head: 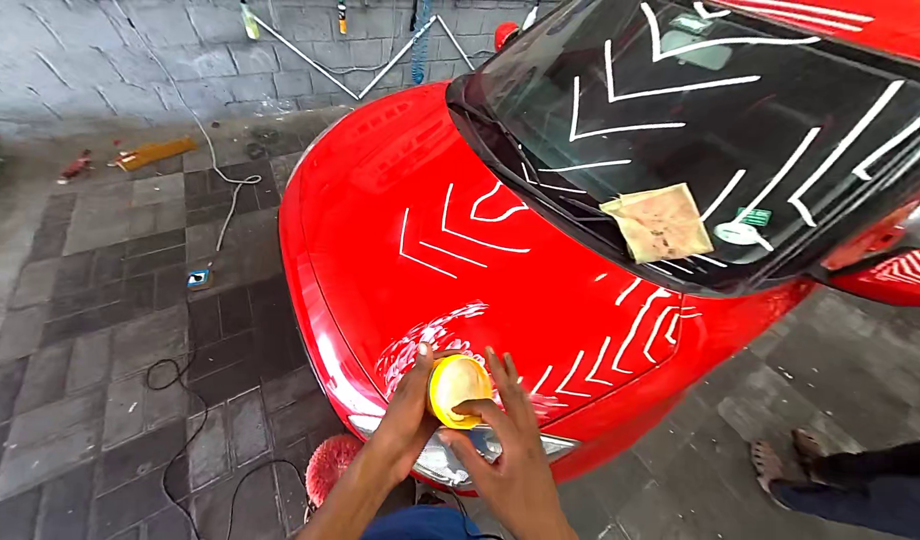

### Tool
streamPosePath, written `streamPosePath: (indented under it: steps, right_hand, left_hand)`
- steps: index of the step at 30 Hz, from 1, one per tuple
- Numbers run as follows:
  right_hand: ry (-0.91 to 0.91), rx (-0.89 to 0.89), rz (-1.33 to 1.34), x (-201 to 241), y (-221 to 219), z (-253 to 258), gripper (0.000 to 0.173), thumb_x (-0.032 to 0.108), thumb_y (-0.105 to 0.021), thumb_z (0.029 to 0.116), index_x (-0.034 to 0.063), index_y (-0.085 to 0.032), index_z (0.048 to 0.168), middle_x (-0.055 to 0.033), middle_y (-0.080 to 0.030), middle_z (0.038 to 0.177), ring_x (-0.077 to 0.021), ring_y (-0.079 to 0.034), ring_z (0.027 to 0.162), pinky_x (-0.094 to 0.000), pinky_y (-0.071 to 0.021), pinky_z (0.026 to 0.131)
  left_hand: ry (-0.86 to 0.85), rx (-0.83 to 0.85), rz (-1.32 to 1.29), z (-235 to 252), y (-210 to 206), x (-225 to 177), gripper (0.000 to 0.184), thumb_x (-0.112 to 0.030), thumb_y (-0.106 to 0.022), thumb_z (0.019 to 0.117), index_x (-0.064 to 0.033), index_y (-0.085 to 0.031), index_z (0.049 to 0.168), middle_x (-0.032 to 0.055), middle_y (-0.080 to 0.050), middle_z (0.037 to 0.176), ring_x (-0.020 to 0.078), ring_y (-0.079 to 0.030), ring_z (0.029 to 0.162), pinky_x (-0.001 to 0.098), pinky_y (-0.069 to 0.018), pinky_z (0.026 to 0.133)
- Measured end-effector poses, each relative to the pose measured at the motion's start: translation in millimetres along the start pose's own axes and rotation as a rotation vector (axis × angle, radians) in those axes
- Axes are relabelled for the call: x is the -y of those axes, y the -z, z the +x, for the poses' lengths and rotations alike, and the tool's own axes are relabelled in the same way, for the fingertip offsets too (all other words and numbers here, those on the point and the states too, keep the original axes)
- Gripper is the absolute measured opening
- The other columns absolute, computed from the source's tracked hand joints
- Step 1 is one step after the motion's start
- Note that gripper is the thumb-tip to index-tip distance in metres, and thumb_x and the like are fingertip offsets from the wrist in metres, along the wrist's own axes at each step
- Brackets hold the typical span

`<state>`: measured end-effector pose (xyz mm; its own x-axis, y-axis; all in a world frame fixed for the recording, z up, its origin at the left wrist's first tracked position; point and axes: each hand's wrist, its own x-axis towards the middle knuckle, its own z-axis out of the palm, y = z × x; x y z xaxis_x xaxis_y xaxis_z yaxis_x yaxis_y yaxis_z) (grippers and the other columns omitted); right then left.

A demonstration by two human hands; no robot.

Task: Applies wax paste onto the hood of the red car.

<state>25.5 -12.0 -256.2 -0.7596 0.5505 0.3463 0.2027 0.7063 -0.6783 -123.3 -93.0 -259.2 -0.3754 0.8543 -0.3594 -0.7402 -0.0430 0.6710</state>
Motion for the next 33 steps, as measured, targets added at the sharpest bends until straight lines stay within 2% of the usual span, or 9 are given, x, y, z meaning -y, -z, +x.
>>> streamPosePath:
  steps: [4,6,9,14,20,24,27,29,33]
  right_hand:
    - [-0.243,-0.029,0.886,-28,13,-12,0.041,0.038,-0.071,0.096,0.0001,-0.071,0.112,-0.0238,-0.047,0.154,-0.0341,-0.043,0.146,-0.0448,-0.0432,0.117]
    - [-0.399,-0.131,0.971,-70,16,-27,0.046,0.034,-0.067,0.0983,-0.0054,-0.067,0.123,-0.0237,-0.051,0.151,-0.0328,-0.047,0.143,-0.0444,-0.0442,0.116]
    - [-0.473,-0.18,0.364,-157,13,-56,0.051,0.029,-0.062,0.0955,-0.0026,-0.063,0.135,-0.0188,-0.052,0.152,-0.0264,-0.044,0.146,-0.0416,-0.0409,0.119]
    - [-0.283,0.043,-0.479,-273,-6,-95,0.082,0.058,-0.058,0.0925,0.0041,-0.048,0.153,-0.0196,-0.04,0.161,-0.0396,-0.03,0.153,-0.0643,-0.0209,0.123]
    - [-0.208,0.223,-0.084,-244,-16,-87,0.06,0.048,-0.059,0.0995,0.0111,-0.059,0.146,-0.0078,-0.049,0.157,-0.0233,-0.035,0.152,-0.0577,-0.0166,0.128]
    - [-0.233,0.064,-0.413,-261,-41,-67,0.082,0.062,-0.055,0.0938,0.0035,-0.05,0.151,-0.0194,-0.043,0.159,-0.0382,-0.032,0.152,-0.0635,-0.019,0.124]
    - [-0.256,0.298,-0.262,-237,-46,-58,0.084,0.068,-0.057,0.0929,0.0092,-0.051,0.152,-0.0112,-0.044,0.161,-0.0286,-0.031,0.154,-0.0598,-0.0158,0.127]
    - [-0.342,0.276,-0.096,-221,-38,-42,0.076,0.06,-0.058,0.0954,0.0071,-0.054,0.149,-0.0129,-0.046,0.158,-0.0278,-0.035,0.152,-0.0527,-0.0197,0.128]
    - [-0.296,0.238,-0.383,-240,-59,-25,0.088,0.065,-0.057,0.0906,0.0043,-0.048,0.153,-0.018,-0.038,0.163,-0.0357,-0.027,0.155,-0.058,-0.0165,0.127]
  left_hand:
    - [-0.011,-0.159,-0.079,-7,6,13,0.067,-0.057,-0.025,0.1094,-0.0041,-0.051,0.141,0.0178,-0.067,0.128,0.0293,-0.068,0.117,0.0483,-0.0588,0.099]
    - [-0.002,-0.283,-0.148,-10,12,20,0.07,-0.062,-0.027,0.1074,-0.0065,-0.048,0.144,0.0171,-0.067,0.13,0.0297,-0.068,0.118,0.0487,-0.0595,0.098]
    - [0.012,-0.391,-0.197,-13,26,31,0.074,-0.069,-0.028,0.1042,-0.0112,-0.047,0.147,0.0173,-0.066,0.133,0.0304,-0.069,0.116,0.0466,-0.0613,0.092]
    - [0.0,-0.432,-0.231,-10,27,48,0.077,-0.072,-0.024,0.103,-0.0127,-0.047,0.145,0.0184,-0.065,0.134,0.0308,-0.071,0.11,0.0428,-0.0631,0.084]
    - [0.004,-0.421,-0.249,-7,19,67,0.079,-0.074,-0.027,0.1015,-0.0116,-0.049,0.145,0.0198,-0.065,0.133,0.03,-0.072,0.106,0.0418,-0.0637,0.083]
    - [-0.002,-0.441,-0.266,-11,16,72,0.079,-0.074,-0.026,0.1013,-0.0123,-0.049,0.145,0.0203,-0.065,0.134,0.0313,-0.073,0.106,0.0422,-0.0644,0.08]
    - [-0.032,-0.462,-0.273,-19,26,70,0.08,-0.076,-0.03,0.0998,-0.0132,-0.05,0.145,0.0193,-0.064,0.136,0.0317,-0.072,0.109,0.0438,-0.0642,0.081]
    - [-0.058,-0.481,-0.286,-24,29,68,0.079,-0.077,-0.031,0.0992,-0.0144,-0.05,0.144,0.0183,-0.065,0.134,0.0313,-0.072,0.107,0.0434,-0.0647,0.079]
    - [-0.062,-0.51,-0.314,-34,30,68,0.082,-0.079,-0.03,0.0978,-0.0152,-0.048,0.146,0.0187,-0.065,0.134,0.0315,-0.074,0.104,0.0428,-0.0652,0.078]
